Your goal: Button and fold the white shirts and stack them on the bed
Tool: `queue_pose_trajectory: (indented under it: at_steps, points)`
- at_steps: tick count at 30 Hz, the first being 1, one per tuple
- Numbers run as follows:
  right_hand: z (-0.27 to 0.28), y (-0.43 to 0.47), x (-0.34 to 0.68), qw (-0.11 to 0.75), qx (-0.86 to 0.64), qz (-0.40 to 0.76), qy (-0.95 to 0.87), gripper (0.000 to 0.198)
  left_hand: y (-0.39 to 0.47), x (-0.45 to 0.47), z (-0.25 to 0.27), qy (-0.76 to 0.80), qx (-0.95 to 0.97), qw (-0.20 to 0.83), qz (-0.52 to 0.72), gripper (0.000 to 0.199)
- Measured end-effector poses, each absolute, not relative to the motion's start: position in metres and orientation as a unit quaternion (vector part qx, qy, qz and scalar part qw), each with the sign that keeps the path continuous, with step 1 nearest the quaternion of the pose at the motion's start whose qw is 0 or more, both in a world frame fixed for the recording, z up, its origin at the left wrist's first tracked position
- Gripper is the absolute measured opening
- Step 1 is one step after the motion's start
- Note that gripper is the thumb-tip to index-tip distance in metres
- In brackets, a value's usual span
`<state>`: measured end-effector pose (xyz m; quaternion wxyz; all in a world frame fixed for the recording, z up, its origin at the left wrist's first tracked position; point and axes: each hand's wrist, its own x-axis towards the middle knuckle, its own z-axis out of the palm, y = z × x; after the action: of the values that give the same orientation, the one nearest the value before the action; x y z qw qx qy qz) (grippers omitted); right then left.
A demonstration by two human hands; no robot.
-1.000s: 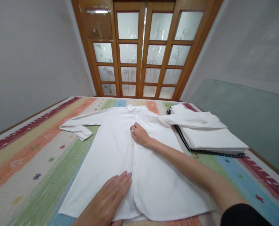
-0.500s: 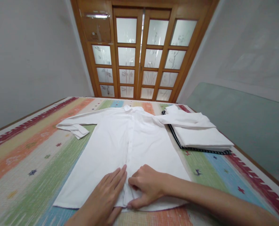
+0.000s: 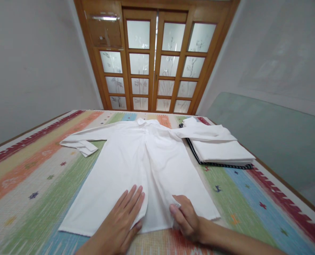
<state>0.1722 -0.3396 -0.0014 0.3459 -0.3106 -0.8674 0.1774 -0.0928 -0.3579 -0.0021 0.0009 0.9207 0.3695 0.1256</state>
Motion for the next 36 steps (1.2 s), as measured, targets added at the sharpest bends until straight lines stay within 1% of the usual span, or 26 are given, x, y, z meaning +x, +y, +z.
queue_pose_trajectory:
  at_steps: [2,4,7,10,13,17,20,21,24,26,31,33,36]
  points:
    - [0.001,-0.342,0.173,0.384,-0.288,0.138,-0.866,0.038,-0.358,-0.091,-0.001,0.353,0.930,0.002,0.107,0.067]
    - [0.005,-0.342,0.169,0.393,-0.251,0.103,-0.878,0.031,-0.357,-0.089,0.001,0.347,0.933,0.005,0.097,0.065]
    - [0.011,-0.338,0.157,0.365,-0.200,0.063,-0.907,0.022,-0.353,-0.084,0.005,0.337,0.936,0.011,0.100,0.062]
    - [0.016,-0.335,0.144,0.330,-0.176,0.046,-0.926,0.013,-0.350,-0.080,0.009,0.324,0.940,0.021,0.109,0.058]
    - [0.022,-0.332,0.138,0.259,-0.181,0.059,-0.947,0.002,-0.349,-0.082,0.014,0.314,0.942,0.041,0.110,0.058]
    - [0.030,-0.332,0.142,0.153,-0.154,0.090,-0.972,0.019,-0.351,-0.096,0.024,0.308,0.944,0.073,0.089,0.066]
    - [0.030,-0.334,0.150,0.123,-0.137,0.114,-0.976,0.025,-0.349,-0.111,0.029,0.307,0.944,0.086,0.087,0.073]
    - [0.028,-0.335,0.153,0.124,-0.132,0.122,-0.976,0.026,-0.346,-0.115,0.031,0.310,0.942,0.088,0.094,0.069]
    - [0.020,-0.338,0.159,0.157,-0.118,0.145,-0.970,0.029,-0.326,-0.123,0.034,0.341,0.928,0.074,0.130,0.047]
    - [0.018,-0.341,0.161,0.175,-0.115,0.172,-0.963,0.032,-0.304,-0.122,0.035,0.379,0.910,0.062,0.159,0.041]
    - [0.023,-0.345,0.161,0.162,-0.143,0.297,-0.930,0.043,-0.231,-0.097,0.037,0.435,0.881,0.095,0.157,0.046]
    - [0.022,-0.344,0.162,0.164,-0.154,0.345,-0.911,0.042,-0.199,-0.082,0.035,0.463,0.868,0.108,0.146,0.047]
    - [0.015,-0.343,0.162,0.165,-0.160,0.385,-0.894,0.036,-0.152,-0.059,0.029,0.502,0.848,0.111,0.127,0.049]
